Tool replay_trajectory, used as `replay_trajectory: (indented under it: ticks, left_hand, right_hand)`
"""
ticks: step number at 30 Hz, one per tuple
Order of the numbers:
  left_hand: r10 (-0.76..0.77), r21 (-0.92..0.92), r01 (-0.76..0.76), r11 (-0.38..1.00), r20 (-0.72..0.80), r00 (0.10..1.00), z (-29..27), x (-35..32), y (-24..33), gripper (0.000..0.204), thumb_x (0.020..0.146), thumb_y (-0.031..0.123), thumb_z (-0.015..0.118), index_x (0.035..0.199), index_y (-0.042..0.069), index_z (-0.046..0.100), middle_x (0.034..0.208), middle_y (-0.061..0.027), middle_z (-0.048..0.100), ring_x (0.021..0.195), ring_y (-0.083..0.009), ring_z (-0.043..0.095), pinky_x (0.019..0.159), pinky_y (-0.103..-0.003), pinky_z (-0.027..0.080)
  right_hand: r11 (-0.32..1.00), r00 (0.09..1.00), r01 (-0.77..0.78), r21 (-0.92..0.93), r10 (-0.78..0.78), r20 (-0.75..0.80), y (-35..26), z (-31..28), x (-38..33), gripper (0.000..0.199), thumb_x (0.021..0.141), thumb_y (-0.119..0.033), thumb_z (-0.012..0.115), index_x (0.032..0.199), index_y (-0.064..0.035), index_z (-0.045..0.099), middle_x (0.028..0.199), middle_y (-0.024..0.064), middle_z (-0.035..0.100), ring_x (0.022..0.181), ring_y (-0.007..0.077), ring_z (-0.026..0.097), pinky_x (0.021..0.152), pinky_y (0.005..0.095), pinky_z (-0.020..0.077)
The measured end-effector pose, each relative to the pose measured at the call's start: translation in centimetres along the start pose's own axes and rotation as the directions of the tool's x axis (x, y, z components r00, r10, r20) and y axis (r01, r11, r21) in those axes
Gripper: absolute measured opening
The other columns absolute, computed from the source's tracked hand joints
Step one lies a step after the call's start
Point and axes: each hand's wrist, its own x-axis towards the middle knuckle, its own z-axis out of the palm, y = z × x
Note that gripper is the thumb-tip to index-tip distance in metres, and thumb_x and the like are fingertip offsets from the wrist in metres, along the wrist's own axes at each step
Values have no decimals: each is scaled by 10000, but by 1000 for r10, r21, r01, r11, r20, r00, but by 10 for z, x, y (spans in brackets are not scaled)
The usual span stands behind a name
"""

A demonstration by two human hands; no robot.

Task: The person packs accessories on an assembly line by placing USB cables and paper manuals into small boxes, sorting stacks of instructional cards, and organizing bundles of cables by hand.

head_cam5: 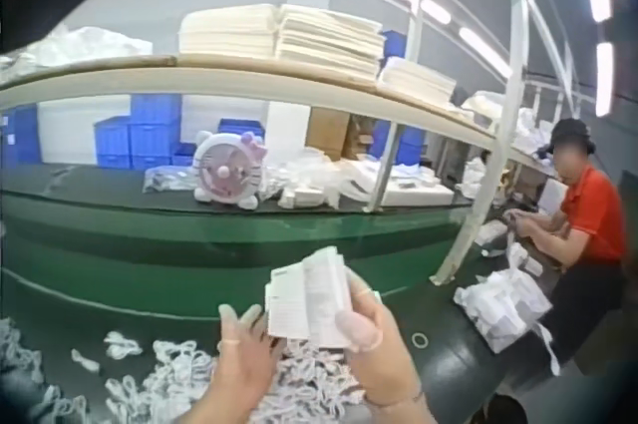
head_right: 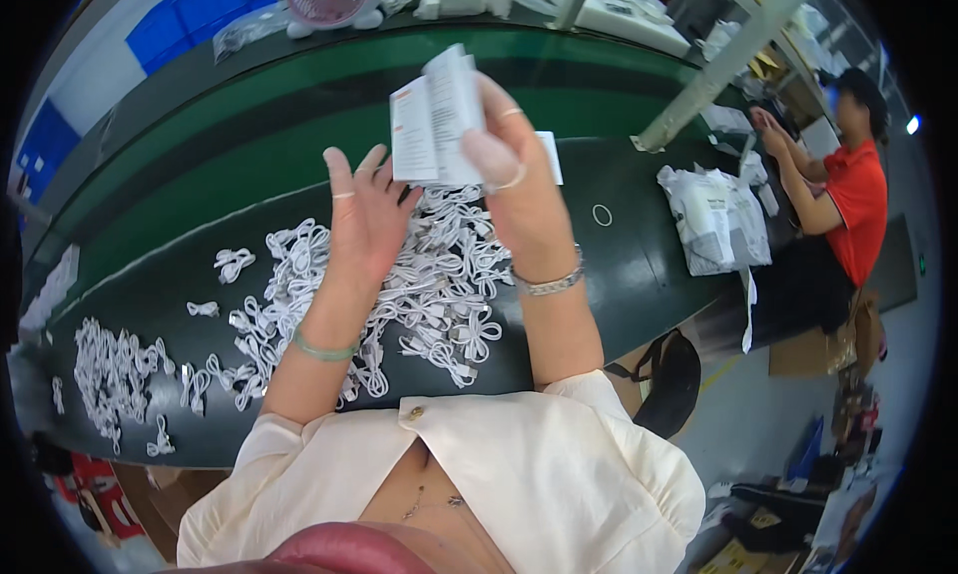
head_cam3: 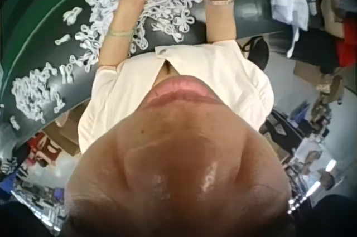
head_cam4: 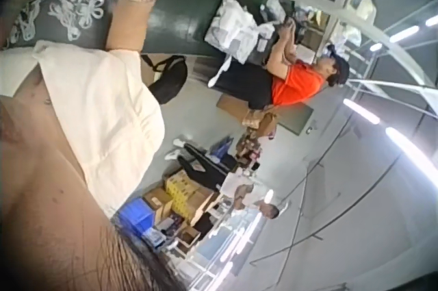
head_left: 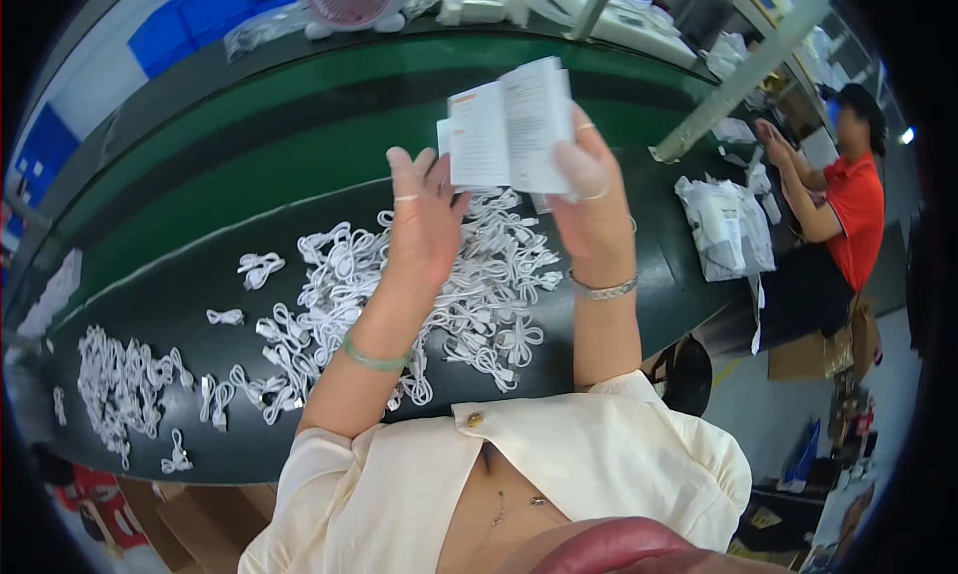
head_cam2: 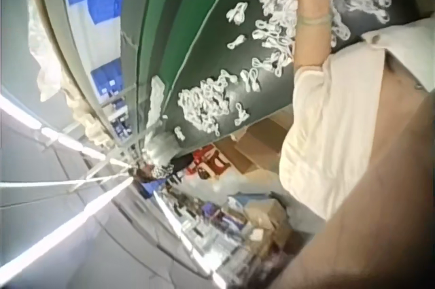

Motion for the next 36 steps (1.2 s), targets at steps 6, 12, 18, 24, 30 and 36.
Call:
replay_trajectory:
  ticks: [6,12,18,24,30,36]
  left_hand:
    - [-7,-18,7,1000,-16,1000,-1,-5,2,929,874,666,391,1409,-63,177,1399,-170,319,1303,-258,297,1099,-417,175]
    - [130,213,-80,974,-229,965,-6,-1,-1,611,922,486,481,1268,-18,452,1297,-100,474,1266,-197,345,1073,-372,227]
    - [-46,79,54,995,-89,995,-3,2,-4,899,889,470,558,1393,-127,113,1479,-265,123,1403,-312,108,1148,-391,89]
    - [16,193,-4,981,-60,998,1,-6,-5,854,881,482,567,1392,-82,180,1465,-231,186,1388,-302,159,1142,-389,112]
    - [27,-35,-31,999,-105,994,4,-8,3,529,881,420,595,1237,49,472,1189,-77,541,1149,-198,483,1025,-371,324]
    - [-60,-324,44,945,-41,997,-13,1,30,339,882,162,506,1175,-3,465,1140,-190,562,1103,-331,546,947,-477,455]
  right_hand:
    - [980,990,-129,154,136,-41,4,-19,6,601,846,-294,612,1310,33,413,1247,134,526,1127,236,526,961,364,412]
    - [939,993,62,337,-23,-118,-23,-41,-9,631,839,-256,611,1346,24,360,1332,198,444,1164,290,502,932,428,441]
    - [921,957,55,385,-159,242,-42,-44,-3,788,810,-329,623,1401,42,256,1383,303,338,1206,365,469,919,396,464]
    - [884,991,78,-461,-117,-58,2,-39,12,644,824,-243,596,1373,10,373,1277,132,498,1093,190,530,881,264,426]
    - [583,968,108,-805,123,219,44,17,7,741,760,-253,679,1371,9,351,1327,258,436,1231,356,446,1005,371,381]
    - [696,982,162,-699,-48,181,74,-12,18,610,850,-232,635,1350,17,390,1313,239,479,1210,295,491,989,336,392]
